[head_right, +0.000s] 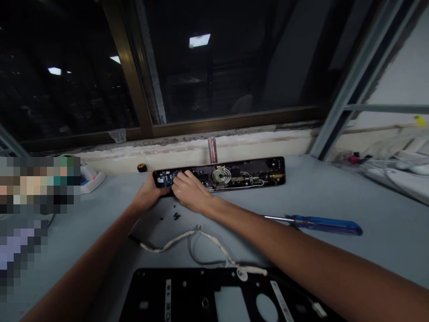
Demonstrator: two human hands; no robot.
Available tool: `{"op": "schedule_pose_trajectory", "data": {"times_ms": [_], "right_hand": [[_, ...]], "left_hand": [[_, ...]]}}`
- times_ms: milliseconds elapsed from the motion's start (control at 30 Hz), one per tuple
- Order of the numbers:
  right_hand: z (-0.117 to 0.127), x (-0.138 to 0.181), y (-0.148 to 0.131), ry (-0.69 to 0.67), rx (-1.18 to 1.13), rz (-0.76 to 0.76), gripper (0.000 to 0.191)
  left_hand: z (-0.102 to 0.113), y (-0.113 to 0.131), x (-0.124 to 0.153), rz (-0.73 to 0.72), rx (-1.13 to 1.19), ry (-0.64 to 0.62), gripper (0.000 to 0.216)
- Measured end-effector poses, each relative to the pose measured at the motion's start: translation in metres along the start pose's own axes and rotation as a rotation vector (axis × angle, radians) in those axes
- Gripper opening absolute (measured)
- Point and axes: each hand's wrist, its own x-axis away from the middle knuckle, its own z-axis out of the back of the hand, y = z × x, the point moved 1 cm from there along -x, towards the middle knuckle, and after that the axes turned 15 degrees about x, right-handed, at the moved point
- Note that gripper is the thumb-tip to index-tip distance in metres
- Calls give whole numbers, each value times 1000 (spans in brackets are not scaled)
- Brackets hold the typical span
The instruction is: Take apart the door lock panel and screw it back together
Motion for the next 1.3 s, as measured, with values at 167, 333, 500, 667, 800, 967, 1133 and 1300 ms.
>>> {"op": "schedule_pose_trajectory", "data": {"times_ms": [167, 333, 500, 667, 800, 967, 1133, 1300], "right_hand": [[1, -1, -1, -3, -2, -16, 18], [4, -1, -2, -16, -2, -19, 15], [4, -2, 1, -29, -10, 1, 18], [3, -4, 4, -26, -26, 35, 18], [2, -4, 5, -14, -31, 55, 19], [0, -2, 6, 10, -24, 41, 21], [-3, -1, 4, 28, -21, 41, 23], [-5, -1, 2, 37, -14, 7, 23]], "left_hand": [[0, 3, 1, 11, -51, -10, 60], [0, 2, 1, -9, -23, -5, 56], [0, 1, 0, -14, -8, 2, 57], [0, 4, 0, -20, -20, -5, 59], [0, 5, 0, -9, -32, -2, 58], [-1, 3, 0, -15, -29, -10, 60], [-1, 3, 1, 12, -68, -6, 60], [0, 3, 1, 19, -83, -8, 61]]}}
